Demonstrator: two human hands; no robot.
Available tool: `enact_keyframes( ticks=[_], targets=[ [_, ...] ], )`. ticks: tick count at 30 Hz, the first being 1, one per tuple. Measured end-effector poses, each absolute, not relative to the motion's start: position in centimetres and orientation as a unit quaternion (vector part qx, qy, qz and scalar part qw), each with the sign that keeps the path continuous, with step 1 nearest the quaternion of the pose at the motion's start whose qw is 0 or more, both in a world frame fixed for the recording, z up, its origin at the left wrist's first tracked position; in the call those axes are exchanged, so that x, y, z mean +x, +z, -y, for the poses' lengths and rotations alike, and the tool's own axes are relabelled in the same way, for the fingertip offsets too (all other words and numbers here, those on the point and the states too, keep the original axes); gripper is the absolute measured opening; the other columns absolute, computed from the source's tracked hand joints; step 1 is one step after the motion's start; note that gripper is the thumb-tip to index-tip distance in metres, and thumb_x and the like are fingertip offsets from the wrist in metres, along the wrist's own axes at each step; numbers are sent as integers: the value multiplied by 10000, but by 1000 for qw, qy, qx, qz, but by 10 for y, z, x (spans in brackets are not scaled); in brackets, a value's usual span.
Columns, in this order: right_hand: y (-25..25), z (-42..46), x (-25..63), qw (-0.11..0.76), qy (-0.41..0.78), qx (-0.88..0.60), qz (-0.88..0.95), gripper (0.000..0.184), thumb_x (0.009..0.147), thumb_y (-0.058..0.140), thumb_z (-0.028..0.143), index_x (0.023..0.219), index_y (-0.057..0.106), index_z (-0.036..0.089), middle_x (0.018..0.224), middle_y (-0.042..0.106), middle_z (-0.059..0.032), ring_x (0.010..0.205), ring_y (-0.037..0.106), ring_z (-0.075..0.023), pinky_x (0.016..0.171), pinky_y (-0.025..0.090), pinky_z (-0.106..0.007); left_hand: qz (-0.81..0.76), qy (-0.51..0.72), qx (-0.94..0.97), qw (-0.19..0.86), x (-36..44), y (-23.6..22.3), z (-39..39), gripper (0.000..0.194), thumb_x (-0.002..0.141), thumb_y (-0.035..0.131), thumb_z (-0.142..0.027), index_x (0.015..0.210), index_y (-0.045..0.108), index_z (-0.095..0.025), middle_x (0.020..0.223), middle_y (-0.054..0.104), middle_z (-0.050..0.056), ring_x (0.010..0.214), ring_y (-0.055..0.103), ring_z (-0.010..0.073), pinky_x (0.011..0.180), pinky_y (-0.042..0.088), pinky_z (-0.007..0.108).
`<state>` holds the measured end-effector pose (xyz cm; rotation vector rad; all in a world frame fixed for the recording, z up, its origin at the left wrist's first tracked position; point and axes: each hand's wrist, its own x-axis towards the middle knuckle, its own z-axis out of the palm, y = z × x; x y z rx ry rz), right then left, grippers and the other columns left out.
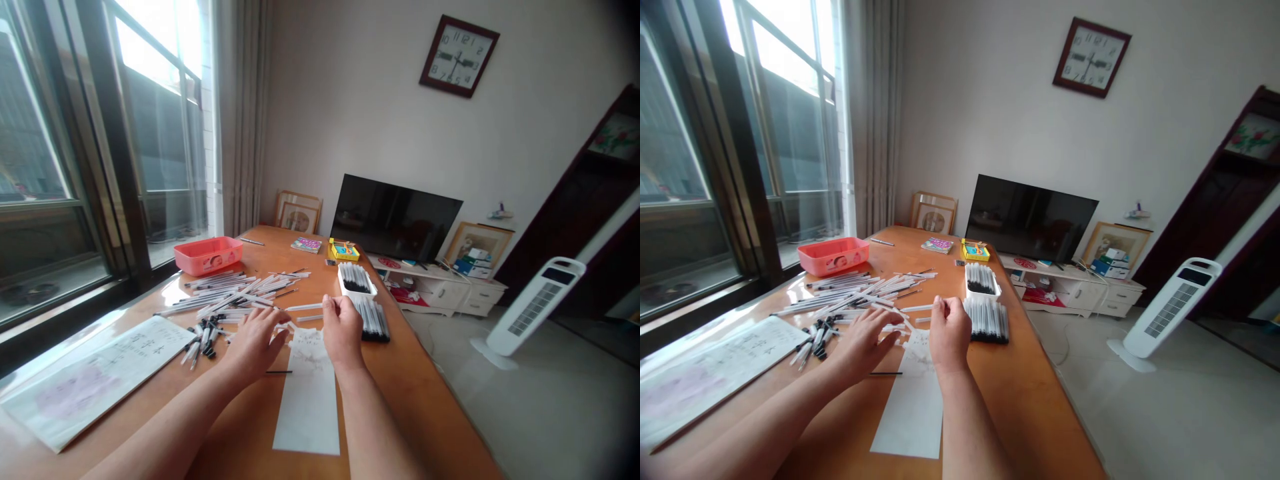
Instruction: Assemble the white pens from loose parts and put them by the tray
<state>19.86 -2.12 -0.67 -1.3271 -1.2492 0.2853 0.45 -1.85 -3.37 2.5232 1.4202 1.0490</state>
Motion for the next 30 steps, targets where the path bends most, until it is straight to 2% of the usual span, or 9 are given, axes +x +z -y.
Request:
enact_keyframes(
  ticks=[7,13,18,21,24,27,30],
  targets=[
    [-2,19,214,634,87,-584,499,338,932,529,505,756,554,217,642,607,-1,624,530,-178,614,365,-278,-421,237,876,10,18,-33,27,309,970,454,-209,1104,721,-289,1134,694,70,1084,531,293,920,363,449],
    [2,21,215,643,103,-578,492,344,937,511,511,769,557,214,645,608,-3,604,510,-173,602,370,-280,-405,197,893,3,26,-38,29,333,903,482,-122,1049,735,-283,1105,693,71,1143,511,306,975,341,461],
    [4,22,215,651,106,-569,491,342,935,508,504,762,553,212,673,621,-10,629,518,-171,619,382,-275,-427,201,881,21,27,-37,29,237,866,530,-139,938,715,-269,1039,690,63,1097,532,301,940,361,449],
    [3,22,215,658,113,-567,482,345,938,503,509,757,538,217,642,594,1,614,504,-169,607,383,-273,-434,225,871,38,22,-37,25,182,867,548,-164,942,685,-259,1033,694,57,1077,542,297,924,369,449],
    [1,20,215,671,128,-565,462,357,939,507,520,733,513,228,601,555,16,588,482,-166,587,379,-273,-441,301,839,105,15,-41,16,152,930,519,-239,988,659,-243,1051,695,65,1038,565,271,907,401,428],
    [0,19,215,685,148,-553,451,367,938,514,515,703,491,234,585,518,27,577,460,-160,569,371,-267,-424,398,768,268,6,-43,8,196,968,515,-368,1010,630,-216,996,689,70,938,604,224,839,459,362],
    [-1,20,215,683,154,-549,456,368,943,514,499,687,466,239,566,463,43,563,425,-154,550,356,-264,-411,441,685,409,-1,-37,7,288,929,598,-452,1065,638,-201,1014,698,65,939,629,209,821,473,328]
  ],
)
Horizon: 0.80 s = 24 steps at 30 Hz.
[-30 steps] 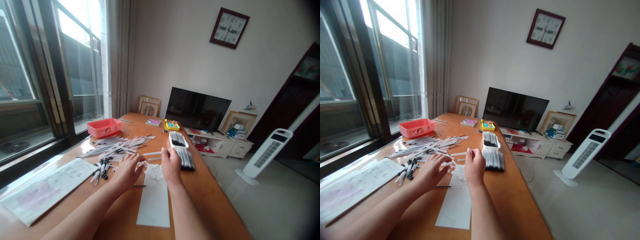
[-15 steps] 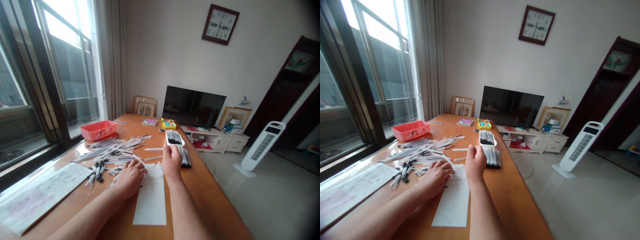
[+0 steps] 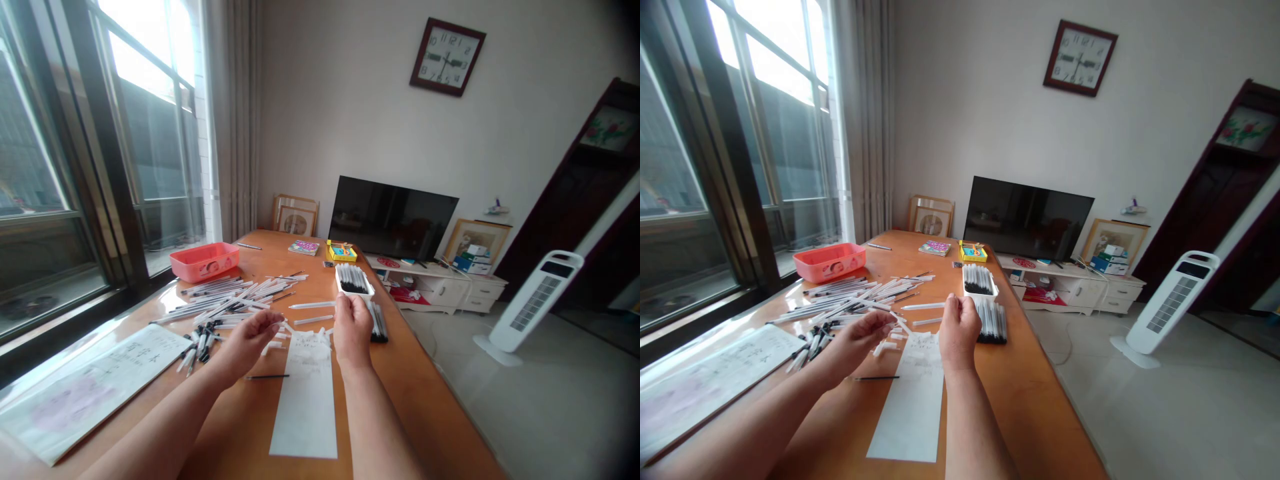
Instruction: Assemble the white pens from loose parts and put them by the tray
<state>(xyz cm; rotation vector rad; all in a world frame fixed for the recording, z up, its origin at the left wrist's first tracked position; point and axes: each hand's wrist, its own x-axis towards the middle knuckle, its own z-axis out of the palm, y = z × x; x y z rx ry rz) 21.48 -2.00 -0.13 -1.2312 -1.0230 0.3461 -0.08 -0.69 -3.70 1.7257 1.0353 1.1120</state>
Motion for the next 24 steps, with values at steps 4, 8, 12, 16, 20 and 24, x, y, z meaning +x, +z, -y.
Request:
enact_keyframes(
  ticks=[4,8,12,16,20,24],
  targets=[
    [1,23,213,673,138,-552,472,359,936,529,468,671,442,242,552,441,52,555,396,-147,546,340,-265,-415,465,629,464,-5,-25,12,335,873,688,-457,1079,648,-195,1017,697,49,914,625,189,816,457,310],
    [4,25,210,659,134,-556,489,352,926,538,447,660,430,242,542,429,57,554,394,-144,564,344,-267,-397,479,621,476,-6,-22,13,312,868,705,-435,1040,627,-187,991,675,43,897,614,179,823,456,307],
    [0,25,206,650,140,-550,505,377,928,543,450,647,405,241,549,421,59,565,392,-140,565,336,-262,-384,475,634,475,-8,-24,12,285,887,690,-431,1028,628,-190,984,670,37,888,610,172,817,454,301],
    [-8,21,203,646,164,-542,512,386,934,537,474,656,410,238,556,429,56,573,401,-140,554,330,-257,-382,467,632,486,-8,-21,14,261,885,697,-412,1006,646,-186,970,678,34,868,607,165,803,449,295],
    [-12,20,197,640,225,-524,516,366,926,551,490,686,478,224,585,497,41,585,446,-142,560,362,-252,-368,503,565,541,-10,-19,13,274,833,766,-356,1016,667,-178,965,675,33,852,607,150,775,449,272],
    [-11,24,185,611,366,-480,512,285,901,598,480,832,561,206,640,559,33,573,486,-134,531,386,-236,-325,596,443,586,-20,-21,3,321,765,839,-297,1021,681,-182,883,630,-1,745,574,95,677,437,214]
  ],
)
